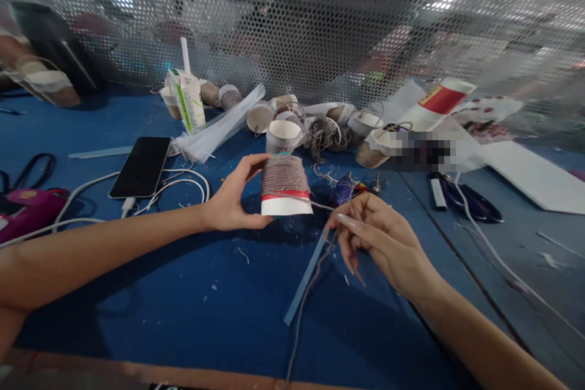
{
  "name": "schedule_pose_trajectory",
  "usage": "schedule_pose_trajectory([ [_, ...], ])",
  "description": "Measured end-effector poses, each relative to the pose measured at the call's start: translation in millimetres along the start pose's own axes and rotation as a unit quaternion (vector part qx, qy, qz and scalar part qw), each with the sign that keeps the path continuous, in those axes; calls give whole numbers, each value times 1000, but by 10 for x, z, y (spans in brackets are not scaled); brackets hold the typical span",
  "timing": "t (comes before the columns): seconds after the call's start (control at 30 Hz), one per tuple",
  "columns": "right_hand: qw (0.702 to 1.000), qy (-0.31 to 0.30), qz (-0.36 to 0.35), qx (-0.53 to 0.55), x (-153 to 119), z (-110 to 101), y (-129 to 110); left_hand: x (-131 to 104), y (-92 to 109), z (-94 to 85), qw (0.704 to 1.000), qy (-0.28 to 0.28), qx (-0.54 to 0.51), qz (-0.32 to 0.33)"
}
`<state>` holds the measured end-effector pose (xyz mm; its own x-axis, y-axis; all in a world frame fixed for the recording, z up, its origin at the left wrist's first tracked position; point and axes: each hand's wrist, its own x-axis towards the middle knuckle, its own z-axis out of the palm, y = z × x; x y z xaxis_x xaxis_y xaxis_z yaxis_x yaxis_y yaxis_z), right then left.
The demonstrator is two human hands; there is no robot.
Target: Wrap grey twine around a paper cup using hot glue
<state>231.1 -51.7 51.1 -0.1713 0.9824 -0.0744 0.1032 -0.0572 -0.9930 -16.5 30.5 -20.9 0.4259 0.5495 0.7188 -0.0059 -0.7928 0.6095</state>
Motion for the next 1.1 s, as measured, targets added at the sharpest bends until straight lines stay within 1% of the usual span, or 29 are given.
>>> schedule_pose_trajectory([
  [0.07,998,52,-2,-46,32,-45,44,6,5,-23,999,-8,-33,-10],
  [0.13,988,133,-39,-70,64,-97,89,13,4,-46,997,-15,-69,-17],
  [0.2,974,200,-88,-64,76,-142,116,17,-4,-61,995,-12,-92,-22],
  [0.27,964,228,-130,-45,49,-164,111,16,-14,-63,995,-1,-97,-31],
  [0.3,963,224,-148,-32,20,-161,96,15,-17,-59,995,3,-94,-36],
  [0.37,965,192,-179,-6,-53,-133,46,13,-22,-47,996,9,-82,-43],
  [0.43,973,149,-176,19,-119,-85,-16,12,-23,-31,996,12,-70,-45],
  [0.5,980,124,-151,44,-146,-41,-72,14,-23,-19,997,10,-63,-45],
  [0.6,986,86,-125,76,-126,-1,-110,19,-22,-10,997,-13,-64,-47],
  [0.67,991,30,-103,85,-111,15,-102,19,-17,-10,996,-28,-64,-47],
  [0.77,993,-64,-54,81,-121,44,-60,17,-3,-11,997,-36,-57,-44],
  [0.87,989,-119,-26,87,-137,72,-17,19,17,-6,998,-38,-48,-31],
  [1.0,981,-146,-21,126,-109,83,14,24,36,16,998,-33,-52,-14],
  [1.07,976,-139,-16,164,-78,72,20,23,36,24,998,-26,-61,-9],
  [1.1,975,-125,-10,181,-61,61,23,22,33,24,998,-24,-61,-6],
])
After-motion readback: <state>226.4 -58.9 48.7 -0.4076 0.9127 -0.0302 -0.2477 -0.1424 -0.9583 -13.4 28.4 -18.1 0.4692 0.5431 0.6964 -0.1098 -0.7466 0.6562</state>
